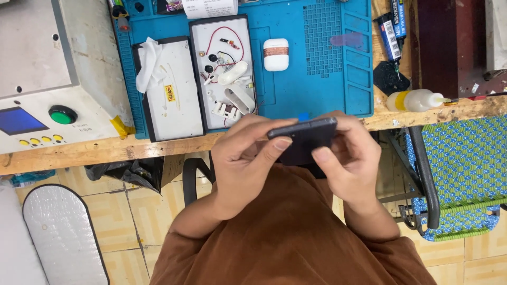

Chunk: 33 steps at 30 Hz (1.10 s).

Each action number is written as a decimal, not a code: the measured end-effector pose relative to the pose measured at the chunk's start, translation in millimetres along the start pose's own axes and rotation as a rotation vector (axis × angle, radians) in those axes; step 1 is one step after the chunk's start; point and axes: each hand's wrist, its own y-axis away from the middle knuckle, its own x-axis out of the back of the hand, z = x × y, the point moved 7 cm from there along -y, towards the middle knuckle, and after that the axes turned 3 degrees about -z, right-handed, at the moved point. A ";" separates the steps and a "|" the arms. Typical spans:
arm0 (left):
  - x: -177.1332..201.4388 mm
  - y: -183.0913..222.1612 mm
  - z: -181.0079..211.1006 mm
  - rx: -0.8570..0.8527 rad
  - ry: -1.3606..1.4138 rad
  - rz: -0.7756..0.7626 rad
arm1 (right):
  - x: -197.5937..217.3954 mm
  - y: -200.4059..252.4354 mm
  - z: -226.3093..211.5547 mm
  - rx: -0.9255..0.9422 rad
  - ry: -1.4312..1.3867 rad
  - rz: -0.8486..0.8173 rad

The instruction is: Securing the back cover of a smartphone using rubber bands after applying adhesive to ensure a proper bond.

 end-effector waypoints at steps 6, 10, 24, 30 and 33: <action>-9.9 1.2 -9.8 0.245 0.219 -0.058 | 13.1 4.3 43.9 -0.155 -0.276 0.235; -17.0 6.3 -12.3 0.310 0.064 -0.029 | 20.5 -10.7 35.7 -0.126 -0.326 0.344; -21.9 15.8 -4.4 0.106 -0.183 0.054 | 4.5 -14.6 38.9 -0.149 -0.672 0.235; -21.9 2.5 31.7 -0.276 -0.163 -0.272 | -27.3 -16.5 22.9 -0.359 -1.294 -0.219; 23.6 -24.9 32.2 -0.186 -0.486 0.046 | -44.2 -2.0 18.5 -0.543 -1.654 -0.490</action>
